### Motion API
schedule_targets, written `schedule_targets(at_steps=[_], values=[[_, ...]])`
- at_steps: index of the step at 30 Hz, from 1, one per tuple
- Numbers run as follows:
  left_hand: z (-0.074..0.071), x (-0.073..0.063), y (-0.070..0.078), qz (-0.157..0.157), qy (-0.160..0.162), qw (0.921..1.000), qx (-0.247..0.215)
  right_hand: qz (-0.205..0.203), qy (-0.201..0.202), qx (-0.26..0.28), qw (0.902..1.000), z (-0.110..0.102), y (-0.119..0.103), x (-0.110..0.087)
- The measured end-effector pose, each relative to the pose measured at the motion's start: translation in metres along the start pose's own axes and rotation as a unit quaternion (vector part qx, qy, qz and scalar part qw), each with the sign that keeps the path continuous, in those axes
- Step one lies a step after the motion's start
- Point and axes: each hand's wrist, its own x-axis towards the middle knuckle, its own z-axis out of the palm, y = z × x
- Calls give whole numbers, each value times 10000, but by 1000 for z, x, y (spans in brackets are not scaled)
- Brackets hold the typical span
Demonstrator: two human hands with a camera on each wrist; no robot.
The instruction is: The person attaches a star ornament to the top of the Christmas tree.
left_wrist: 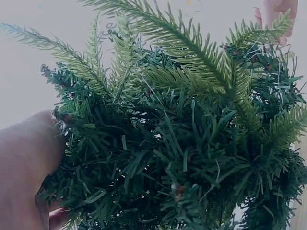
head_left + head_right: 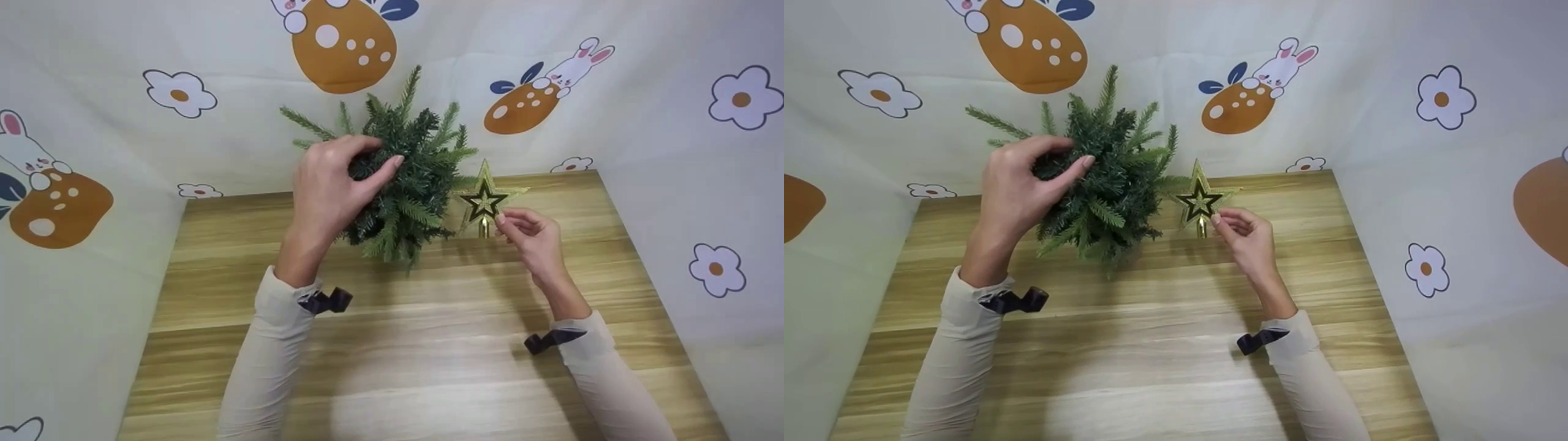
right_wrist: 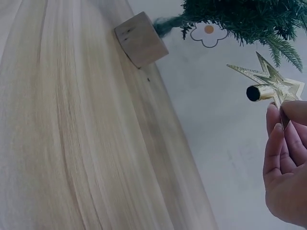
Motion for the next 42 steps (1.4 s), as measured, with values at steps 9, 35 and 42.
schedule_targets(at_steps=[9,35,42], values=[[-2,1,1,-25,-36,10000,-30,-114,108,441,9989,1,-10,-3],[-2,-1,1,40,27,10000,25,-487,297,1046,9929,6,-36,-7],[-2,-1,1,38,23,10000,64,-632,361,1249,9895,9,-45,-9]])
